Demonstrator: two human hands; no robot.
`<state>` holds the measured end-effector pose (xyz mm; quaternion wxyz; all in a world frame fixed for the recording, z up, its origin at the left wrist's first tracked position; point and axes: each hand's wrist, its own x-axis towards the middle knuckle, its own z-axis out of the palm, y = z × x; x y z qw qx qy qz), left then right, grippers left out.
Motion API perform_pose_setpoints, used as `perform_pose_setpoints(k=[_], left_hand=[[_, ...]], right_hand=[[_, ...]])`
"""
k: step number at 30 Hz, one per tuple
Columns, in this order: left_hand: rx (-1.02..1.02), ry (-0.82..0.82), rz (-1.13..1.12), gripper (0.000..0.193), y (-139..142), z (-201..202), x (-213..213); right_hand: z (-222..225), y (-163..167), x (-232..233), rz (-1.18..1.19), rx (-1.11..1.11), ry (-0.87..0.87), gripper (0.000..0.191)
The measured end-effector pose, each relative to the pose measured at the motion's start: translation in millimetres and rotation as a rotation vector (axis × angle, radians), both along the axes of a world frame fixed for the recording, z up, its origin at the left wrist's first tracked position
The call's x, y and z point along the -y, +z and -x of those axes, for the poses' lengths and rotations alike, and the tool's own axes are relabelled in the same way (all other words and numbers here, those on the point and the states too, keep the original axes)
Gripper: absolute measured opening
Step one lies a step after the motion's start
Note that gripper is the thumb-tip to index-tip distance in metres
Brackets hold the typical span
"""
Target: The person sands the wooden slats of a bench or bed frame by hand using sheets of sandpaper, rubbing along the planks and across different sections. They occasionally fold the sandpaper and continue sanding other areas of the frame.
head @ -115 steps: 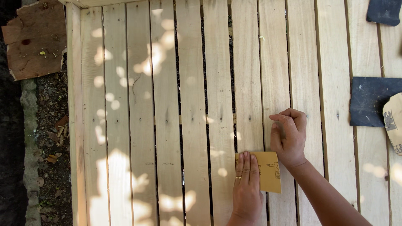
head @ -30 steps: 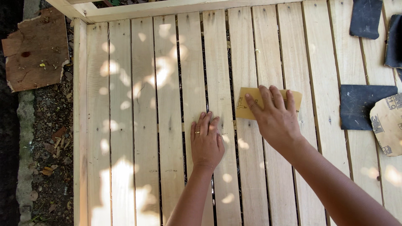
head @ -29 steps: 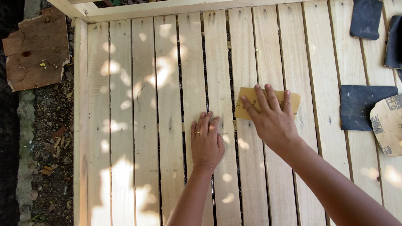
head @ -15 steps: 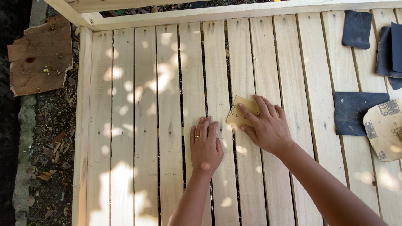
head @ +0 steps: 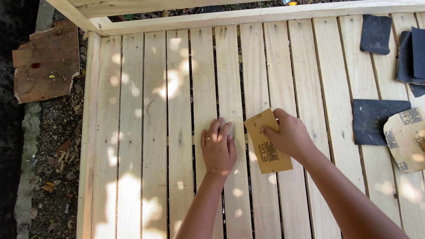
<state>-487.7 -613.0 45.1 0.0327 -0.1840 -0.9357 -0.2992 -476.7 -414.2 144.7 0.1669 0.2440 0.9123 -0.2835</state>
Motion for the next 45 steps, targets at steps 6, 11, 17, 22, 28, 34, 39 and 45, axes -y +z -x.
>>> perform_pose_setpoints(k=[6, 11, 17, 22, 28, 34, 39, 45], left_hand=[[-0.037, -0.043, -0.028, 0.037, 4, 18, -9], [0.028, -0.119, -0.009, 0.039, 14, 13, -10], [0.082, -0.148, 0.097, 0.046, 21, 14, -15], [0.145, -0.185, 0.207, 0.054, 15, 15, -18], [0.079, -0.032, 0.158, 0.060, 4, 14, -17], [0.105, -0.038, 0.217, 0.064, 5, 16, -22], [0.170, -0.041, 0.217, 0.066, 9, 15, -22], [0.058, -0.037, 0.225, 0.067, 7, 14, -22]], right_hand=[[7, -9, 5, 0.015, -0.074, -0.017, 0.033], [23, -4, 23, -0.099, 0.021, 0.093, 0.032], [53, -9, 24, -0.159, 0.129, 0.111, 0.033], [74, -24, 16, -0.074, 0.210, 0.197, 0.034], [75, -24, 14, -0.122, 0.176, 0.137, 0.036], [80, -34, 13, -0.172, 0.117, 0.211, 0.030], [68, -38, 15, -0.126, 0.109, 0.146, 0.032], [26, -34, 13, 0.060, 0.279, -0.011, 0.042]])
